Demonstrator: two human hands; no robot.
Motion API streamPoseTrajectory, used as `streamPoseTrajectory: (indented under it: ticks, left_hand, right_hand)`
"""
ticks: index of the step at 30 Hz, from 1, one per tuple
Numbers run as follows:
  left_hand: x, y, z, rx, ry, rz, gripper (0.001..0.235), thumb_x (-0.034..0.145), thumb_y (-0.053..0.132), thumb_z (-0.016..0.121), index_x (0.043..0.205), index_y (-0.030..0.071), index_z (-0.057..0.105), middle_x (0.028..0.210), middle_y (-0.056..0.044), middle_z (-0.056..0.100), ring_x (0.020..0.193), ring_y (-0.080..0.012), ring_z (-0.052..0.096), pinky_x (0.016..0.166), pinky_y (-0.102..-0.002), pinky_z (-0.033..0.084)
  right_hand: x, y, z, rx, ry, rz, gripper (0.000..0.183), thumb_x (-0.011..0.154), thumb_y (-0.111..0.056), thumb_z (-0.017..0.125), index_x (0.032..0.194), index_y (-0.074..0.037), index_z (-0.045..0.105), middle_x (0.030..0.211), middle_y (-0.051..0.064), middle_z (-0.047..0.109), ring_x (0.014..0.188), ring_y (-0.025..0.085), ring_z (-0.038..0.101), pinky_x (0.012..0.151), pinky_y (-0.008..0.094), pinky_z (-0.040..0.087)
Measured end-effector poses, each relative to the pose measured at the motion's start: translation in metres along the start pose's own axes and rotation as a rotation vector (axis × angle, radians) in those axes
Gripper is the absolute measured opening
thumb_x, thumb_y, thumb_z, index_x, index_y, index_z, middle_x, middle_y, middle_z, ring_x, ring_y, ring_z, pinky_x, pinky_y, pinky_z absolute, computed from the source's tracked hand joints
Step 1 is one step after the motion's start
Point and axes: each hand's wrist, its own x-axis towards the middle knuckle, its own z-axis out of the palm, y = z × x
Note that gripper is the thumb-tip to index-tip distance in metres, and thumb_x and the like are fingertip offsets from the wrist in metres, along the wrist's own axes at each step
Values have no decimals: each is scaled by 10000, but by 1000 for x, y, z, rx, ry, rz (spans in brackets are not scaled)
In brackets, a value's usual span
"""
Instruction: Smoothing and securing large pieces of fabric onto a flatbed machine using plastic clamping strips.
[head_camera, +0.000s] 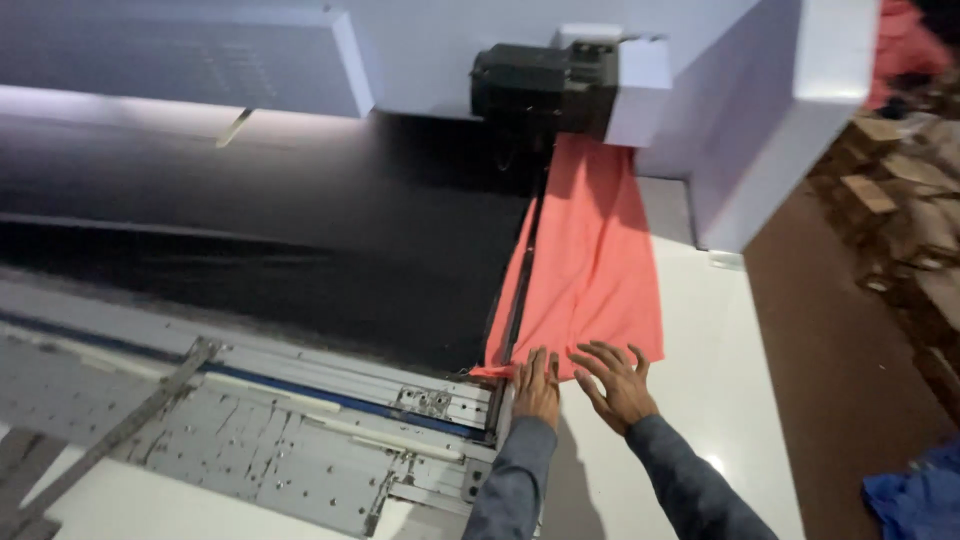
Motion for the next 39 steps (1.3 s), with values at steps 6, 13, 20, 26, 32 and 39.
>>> streamPoseTrajectory:
  ticks: [6,13,20,26,32,39]
  left_hand:
    - [-8,2,26,157,-237,-134,497,900,203,527,1392,191,601,1207,-99,625,1151,-355,518,1123,-550,286]
    - [14,2,6,154,11,-254,405,733,291,832,1064,112,685,903,-49,615,902,-277,574,828,-416,470]
    - [8,6,65,189,97,-468,106,905,151,626,804,156,595,603,-66,625,586,-304,635,605,-467,495]
    - [-1,24,63,214,-173,-580,106,814,298,725,758,217,687,624,-68,665,593,-297,642,578,-456,491]
    - [-16,26,79,273,-171,-561,194,817,355,699,655,252,719,626,-37,654,615,-264,650,613,-422,504]
    - [-9,38,45,138,-165,-608,358,755,565,800,746,218,714,696,-90,666,734,-337,655,755,-476,512]
  right_hand:
    - [60,47,57,-115,-57,-216,469,921,-183,532,1342,-381,596,1420,-95,609,1320,165,534,1097,554,262]
    - [128,72,135,-129,-162,-379,666,788,-5,561,1366,-335,581,1446,-15,565,1320,202,520,1076,577,309]
    - [171,84,181,-103,-572,-660,590,948,-40,447,1439,-354,539,1559,-11,450,1472,253,356,1175,622,159]
    - [184,106,214,146,-471,-842,498,1003,-153,475,1426,-394,577,1351,24,550,1313,340,480,1166,542,277]
    - [213,99,236,285,-487,-1048,354,1002,-194,602,1342,-263,674,1195,110,576,1095,364,538,986,520,440]
    - [199,80,191,573,-309,-1120,260,1015,-165,607,1251,-118,704,1113,112,648,988,325,630,886,452,541]
